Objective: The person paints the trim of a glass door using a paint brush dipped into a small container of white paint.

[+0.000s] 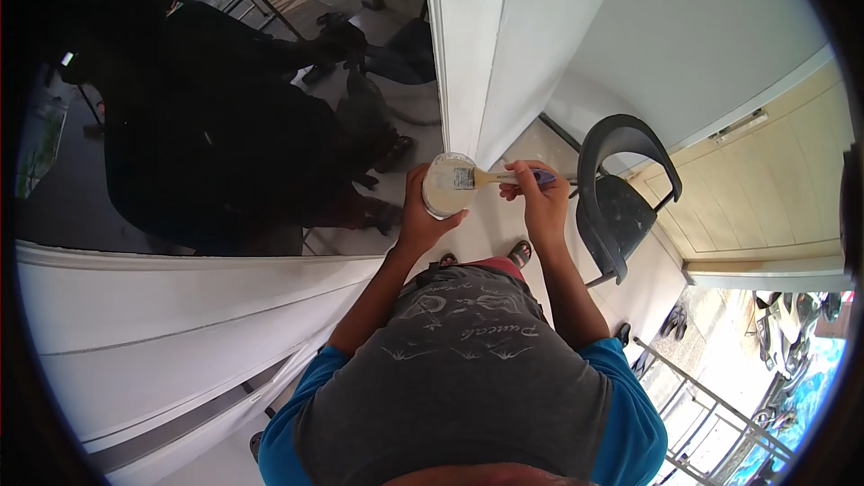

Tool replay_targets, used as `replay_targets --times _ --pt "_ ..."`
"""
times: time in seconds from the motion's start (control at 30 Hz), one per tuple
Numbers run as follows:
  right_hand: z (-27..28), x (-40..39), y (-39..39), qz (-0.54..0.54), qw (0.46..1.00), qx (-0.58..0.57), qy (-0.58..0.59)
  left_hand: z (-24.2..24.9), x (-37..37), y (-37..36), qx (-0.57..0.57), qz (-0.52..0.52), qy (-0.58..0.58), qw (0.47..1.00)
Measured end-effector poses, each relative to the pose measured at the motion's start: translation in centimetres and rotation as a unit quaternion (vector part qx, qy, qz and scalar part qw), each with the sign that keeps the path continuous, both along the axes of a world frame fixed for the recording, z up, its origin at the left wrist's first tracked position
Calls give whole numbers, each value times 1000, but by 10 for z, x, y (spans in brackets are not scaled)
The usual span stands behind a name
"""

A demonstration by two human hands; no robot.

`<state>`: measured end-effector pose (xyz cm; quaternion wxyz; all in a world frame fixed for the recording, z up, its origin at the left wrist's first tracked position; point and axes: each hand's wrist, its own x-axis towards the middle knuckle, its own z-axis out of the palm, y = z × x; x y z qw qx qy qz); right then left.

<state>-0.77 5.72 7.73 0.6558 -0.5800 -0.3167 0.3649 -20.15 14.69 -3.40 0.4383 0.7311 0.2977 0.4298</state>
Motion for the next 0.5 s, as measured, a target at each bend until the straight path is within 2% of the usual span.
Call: replay_targets --times 0.17,0.23,0.27,0.33,0.5 --pt "-20 4 -8 -22 994 31 107 -2 2 -2 -5 9 23 1000" --pt "-30 10 -8 -34 965 102 238 -3 3 -3 0 17 37 999" --pt "-33 14 -6 -38 965 102 239 -4 4 -3 -8 15 30 999" --pt "-36 19 3 -68 930 126 339 -12 3 -2 -15 9 27 999" --pt "-56 25 49 -134 923 143 332 -12 -3 -7 -66 -3 4 998"
